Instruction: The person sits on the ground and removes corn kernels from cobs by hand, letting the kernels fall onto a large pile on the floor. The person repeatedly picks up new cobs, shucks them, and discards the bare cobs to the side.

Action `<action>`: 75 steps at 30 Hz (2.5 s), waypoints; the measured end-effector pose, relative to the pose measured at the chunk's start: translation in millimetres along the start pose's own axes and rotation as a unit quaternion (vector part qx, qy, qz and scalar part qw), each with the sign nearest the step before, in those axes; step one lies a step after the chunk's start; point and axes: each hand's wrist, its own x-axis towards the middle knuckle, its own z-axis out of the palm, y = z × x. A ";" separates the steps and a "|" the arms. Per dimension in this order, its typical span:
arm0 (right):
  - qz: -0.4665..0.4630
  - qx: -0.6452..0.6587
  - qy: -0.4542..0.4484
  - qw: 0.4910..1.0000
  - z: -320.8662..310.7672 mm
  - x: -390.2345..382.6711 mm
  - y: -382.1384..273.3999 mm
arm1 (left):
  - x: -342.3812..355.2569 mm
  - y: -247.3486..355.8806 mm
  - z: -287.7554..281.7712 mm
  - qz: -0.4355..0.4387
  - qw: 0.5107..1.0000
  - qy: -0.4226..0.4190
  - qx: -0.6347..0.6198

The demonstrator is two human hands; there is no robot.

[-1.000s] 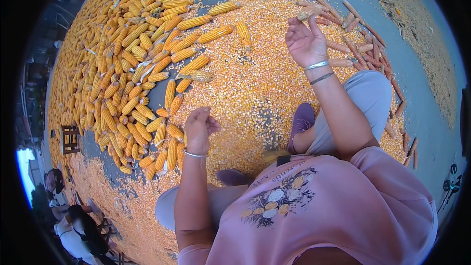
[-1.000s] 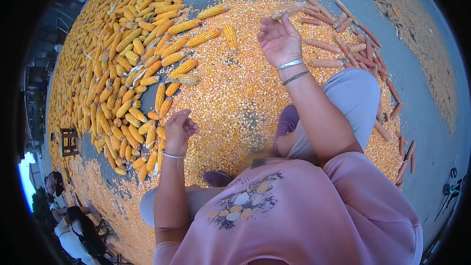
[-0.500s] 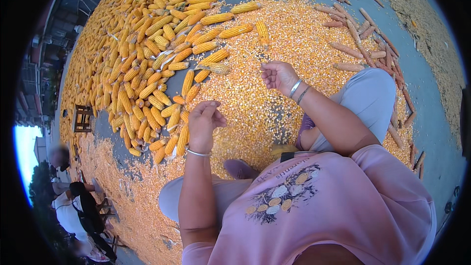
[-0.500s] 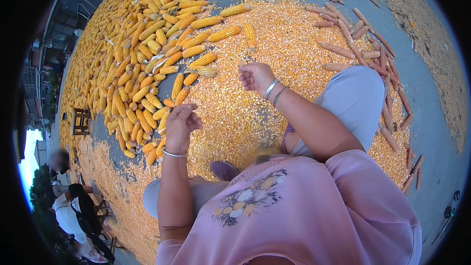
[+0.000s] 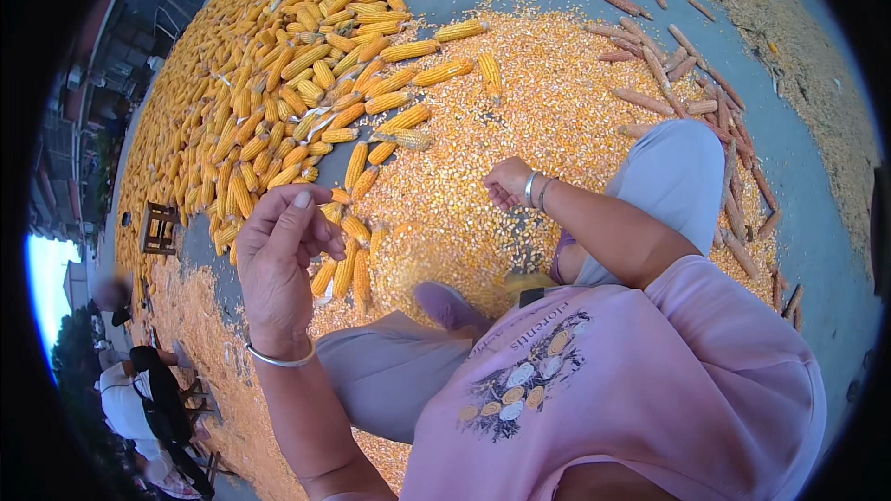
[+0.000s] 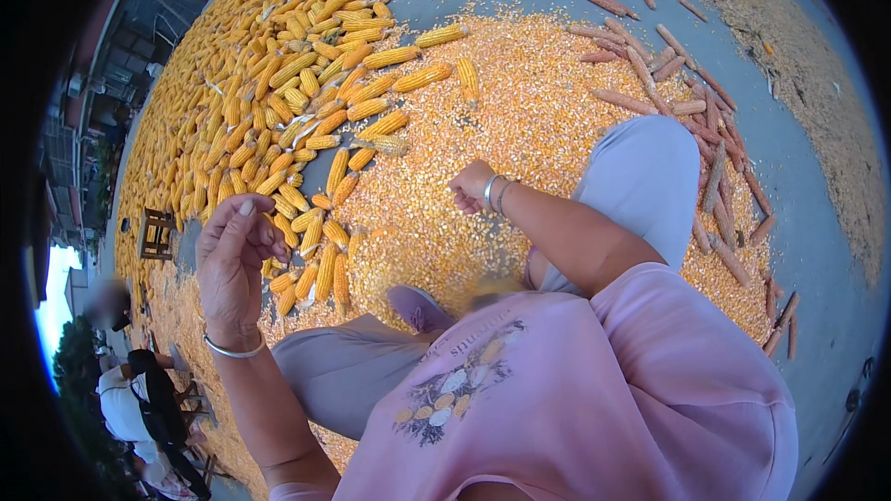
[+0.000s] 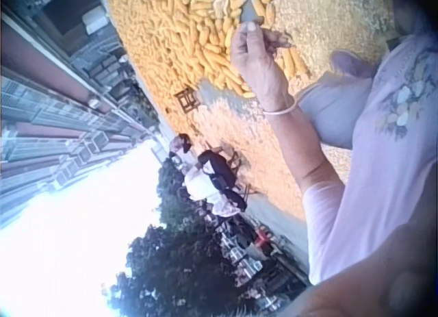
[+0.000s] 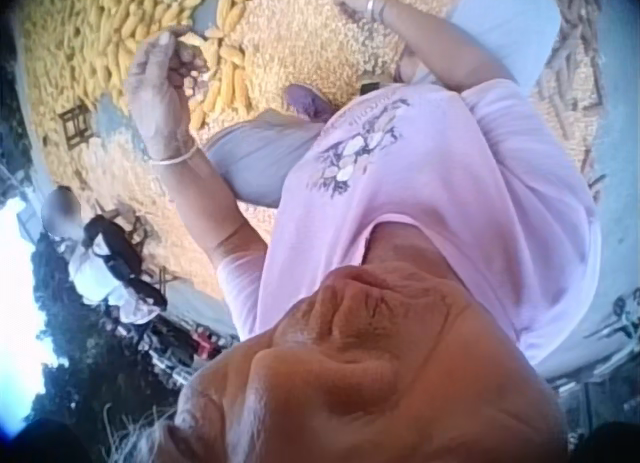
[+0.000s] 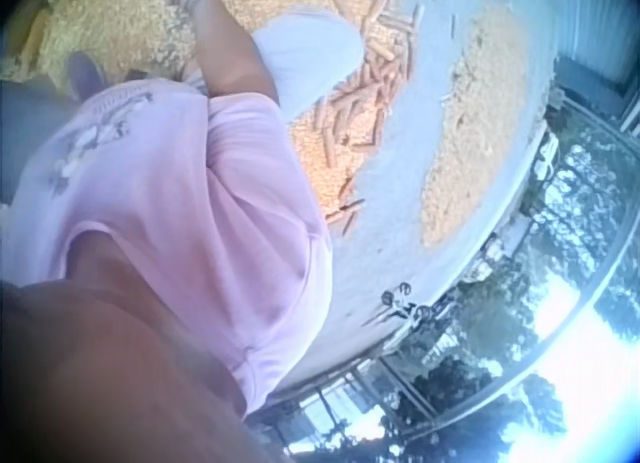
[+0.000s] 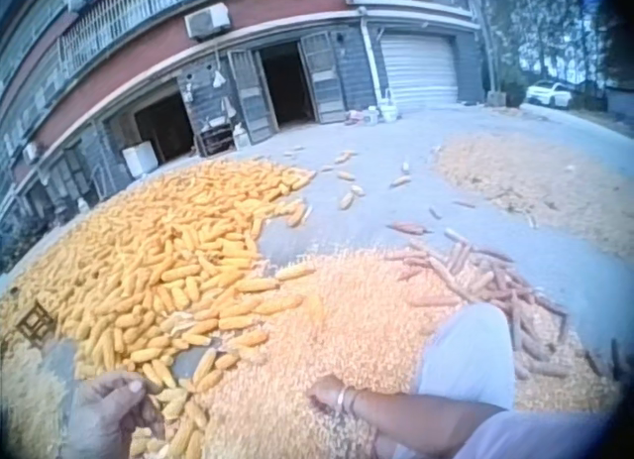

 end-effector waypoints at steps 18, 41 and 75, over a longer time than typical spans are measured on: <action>-0.016 -0.141 0.150 0.978 -47.8 158.6 -135.8 | 113.5 -38.3 -0.9 -0.028 0.981 -0.038 0.189; -0.157 -0.585 0.335 0.721 -161.2 402.8 -317.6 | 250.2 -127.7 -40.3 -0.151 0.920 -0.139 0.334; -0.215 0.148 -0.186 0.947 29.3 101.3 -207.7 | 205.3 -114.7 -33.3 0.072 0.899 -0.135 0.411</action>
